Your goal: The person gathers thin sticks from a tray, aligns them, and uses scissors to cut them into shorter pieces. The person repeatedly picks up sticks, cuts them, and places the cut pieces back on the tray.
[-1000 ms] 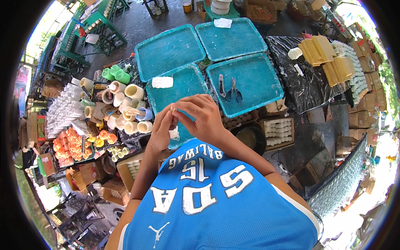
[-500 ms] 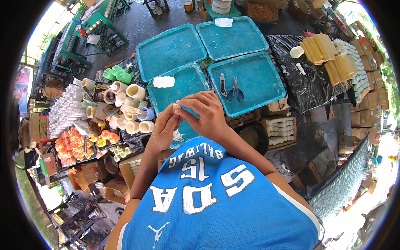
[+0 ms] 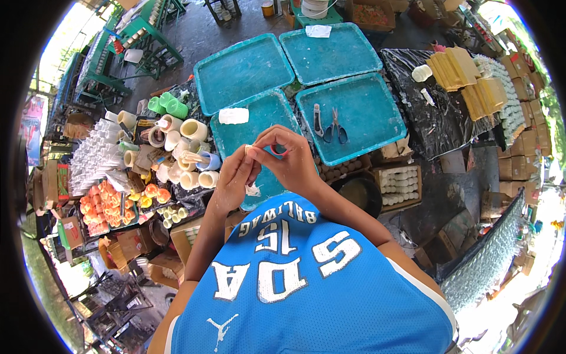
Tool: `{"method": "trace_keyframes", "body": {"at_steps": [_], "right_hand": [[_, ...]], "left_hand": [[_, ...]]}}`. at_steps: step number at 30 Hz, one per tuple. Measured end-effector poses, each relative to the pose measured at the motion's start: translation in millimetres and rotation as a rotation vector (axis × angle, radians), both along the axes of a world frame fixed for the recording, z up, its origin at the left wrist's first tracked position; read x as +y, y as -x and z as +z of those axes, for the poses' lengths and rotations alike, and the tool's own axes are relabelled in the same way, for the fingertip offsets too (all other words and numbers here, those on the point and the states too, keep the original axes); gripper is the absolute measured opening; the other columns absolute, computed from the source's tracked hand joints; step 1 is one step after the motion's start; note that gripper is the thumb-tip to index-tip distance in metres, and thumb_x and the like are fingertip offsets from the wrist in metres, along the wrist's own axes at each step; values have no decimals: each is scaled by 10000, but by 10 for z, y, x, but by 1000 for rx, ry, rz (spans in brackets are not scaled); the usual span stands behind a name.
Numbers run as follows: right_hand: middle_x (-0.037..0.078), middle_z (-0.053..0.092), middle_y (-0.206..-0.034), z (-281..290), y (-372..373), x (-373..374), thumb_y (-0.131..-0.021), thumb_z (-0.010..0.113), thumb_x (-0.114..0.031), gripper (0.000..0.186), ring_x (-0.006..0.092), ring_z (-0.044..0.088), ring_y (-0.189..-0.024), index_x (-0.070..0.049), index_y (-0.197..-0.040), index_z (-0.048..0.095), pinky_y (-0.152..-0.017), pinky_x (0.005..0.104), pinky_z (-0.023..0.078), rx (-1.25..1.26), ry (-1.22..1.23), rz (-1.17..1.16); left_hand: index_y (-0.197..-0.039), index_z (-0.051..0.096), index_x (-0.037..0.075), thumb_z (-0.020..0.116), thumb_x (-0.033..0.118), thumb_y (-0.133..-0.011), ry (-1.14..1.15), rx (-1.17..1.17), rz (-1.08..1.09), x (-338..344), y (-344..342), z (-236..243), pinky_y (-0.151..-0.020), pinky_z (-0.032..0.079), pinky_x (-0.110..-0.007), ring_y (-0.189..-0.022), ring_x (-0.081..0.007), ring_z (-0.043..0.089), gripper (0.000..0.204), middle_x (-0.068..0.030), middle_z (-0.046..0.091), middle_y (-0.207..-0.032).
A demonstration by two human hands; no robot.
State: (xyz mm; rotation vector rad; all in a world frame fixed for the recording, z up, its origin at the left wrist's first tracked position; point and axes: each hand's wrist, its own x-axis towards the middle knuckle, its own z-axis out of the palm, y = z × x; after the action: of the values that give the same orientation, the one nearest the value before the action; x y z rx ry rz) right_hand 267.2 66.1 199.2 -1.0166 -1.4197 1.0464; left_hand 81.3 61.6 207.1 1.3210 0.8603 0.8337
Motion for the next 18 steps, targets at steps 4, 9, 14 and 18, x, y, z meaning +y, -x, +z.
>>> {"method": "trace_keyframes", "body": {"at_steps": [4, 9, 14, 18], "right_hand": [[65, 749, -1001, 113, 42, 5, -871, 860, -101, 136, 215, 703, -950, -91, -969, 766, -870, 355, 526, -172, -136, -154], [13, 775, -1048, 65, 0, 50, -853, 859, -152, 215, 230, 691, -974, -151, -1058, 794, -928, 407, 459, -508, -609, -253], [1, 780, -1080, 147, -31, 32, -870, 835, -138, 213, 220, 688, -1025, -159, -1078, 800, -947, 415, 450, -486, -494, -195], [-7, 780, -1090, 177, -50, 70, -872, 825, -122, 227, 227, 689, -1053, -157, -1094, 795, -946, 415, 451, -513, -566, -170]], "left_hand": [[-1051, 574, 16, 447, 232, -1168, 38, 12, -3, 12, 33, -33, -560, 330, -286, -644, -81, 386, 276, -1, 500, -753], [-1093, 582, 21, 445, 225, -1170, 62, -14, 33, 6, 13, 19, -563, 330, -272, -661, -57, 388, 257, 19, 496, -758], [-1140, 599, 1, 455, 223, -1167, 50, -6, 23, 24, 54, 5, -582, 342, -273, -687, -67, 398, 266, 13, 501, -770], [-1146, 603, -13, 461, 235, -1164, 16, 20, 12, 40, 10, 95, -605, 360, -285, -712, -85, 402, 286, 5, 502, -780]]}}
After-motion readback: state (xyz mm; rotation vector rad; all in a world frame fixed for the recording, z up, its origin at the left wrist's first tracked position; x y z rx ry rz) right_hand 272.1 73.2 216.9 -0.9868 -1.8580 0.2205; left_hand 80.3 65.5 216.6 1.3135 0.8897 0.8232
